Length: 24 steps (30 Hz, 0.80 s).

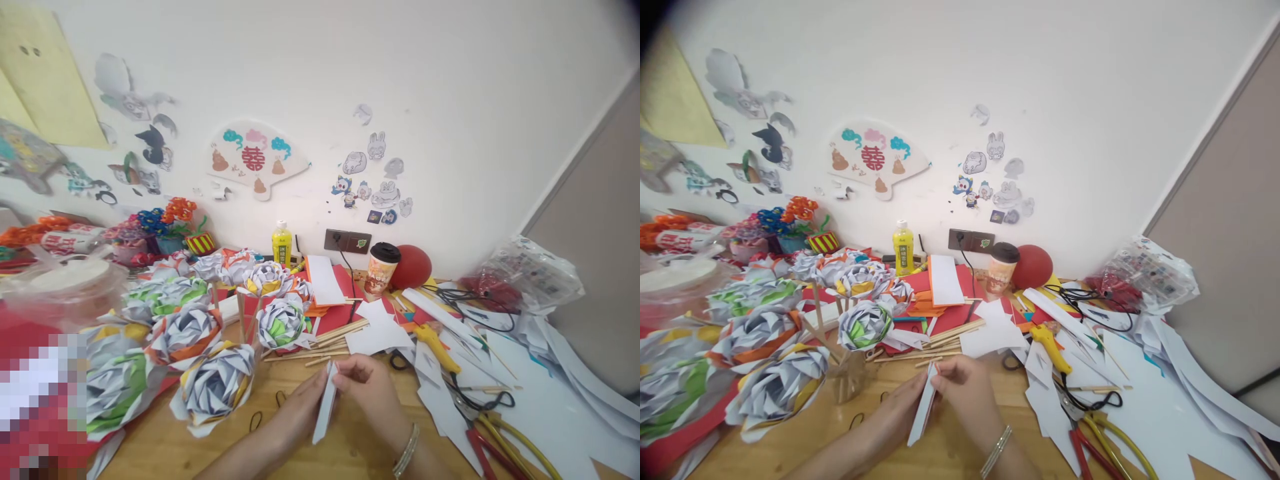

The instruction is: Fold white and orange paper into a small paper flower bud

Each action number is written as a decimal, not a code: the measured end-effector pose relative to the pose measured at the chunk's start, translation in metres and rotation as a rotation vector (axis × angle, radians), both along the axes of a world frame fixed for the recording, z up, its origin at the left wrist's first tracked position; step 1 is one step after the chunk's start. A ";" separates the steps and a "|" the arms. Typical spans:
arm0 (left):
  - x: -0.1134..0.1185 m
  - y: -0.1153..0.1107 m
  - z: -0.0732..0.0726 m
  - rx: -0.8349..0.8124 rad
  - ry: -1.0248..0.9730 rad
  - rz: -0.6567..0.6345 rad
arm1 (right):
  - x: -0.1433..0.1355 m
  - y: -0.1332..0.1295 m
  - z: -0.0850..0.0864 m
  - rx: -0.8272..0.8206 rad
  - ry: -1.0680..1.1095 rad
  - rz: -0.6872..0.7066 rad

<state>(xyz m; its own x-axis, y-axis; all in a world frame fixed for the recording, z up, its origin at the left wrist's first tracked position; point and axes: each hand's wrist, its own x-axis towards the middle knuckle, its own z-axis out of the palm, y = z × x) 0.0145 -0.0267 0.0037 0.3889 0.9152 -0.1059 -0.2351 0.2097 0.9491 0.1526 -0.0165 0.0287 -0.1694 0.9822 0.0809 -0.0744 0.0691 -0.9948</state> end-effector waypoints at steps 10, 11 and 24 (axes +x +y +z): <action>0.005 -0.003 -0.015 -0.074 -0.112 -0.021 | -0.008 -0.002 -0.010 0.384 -0.194 -0.114; 0.005 -0.004 -0.015 -0.072 -0.115 -0.039 | -0.008 -0.002 -0.011 0.393 -0.192 -0.107; 0.008 -0.005 -0.003 -0.010 0.049 0.112 | -0.007 0.015 -0.006 0.281 -0.115 0.041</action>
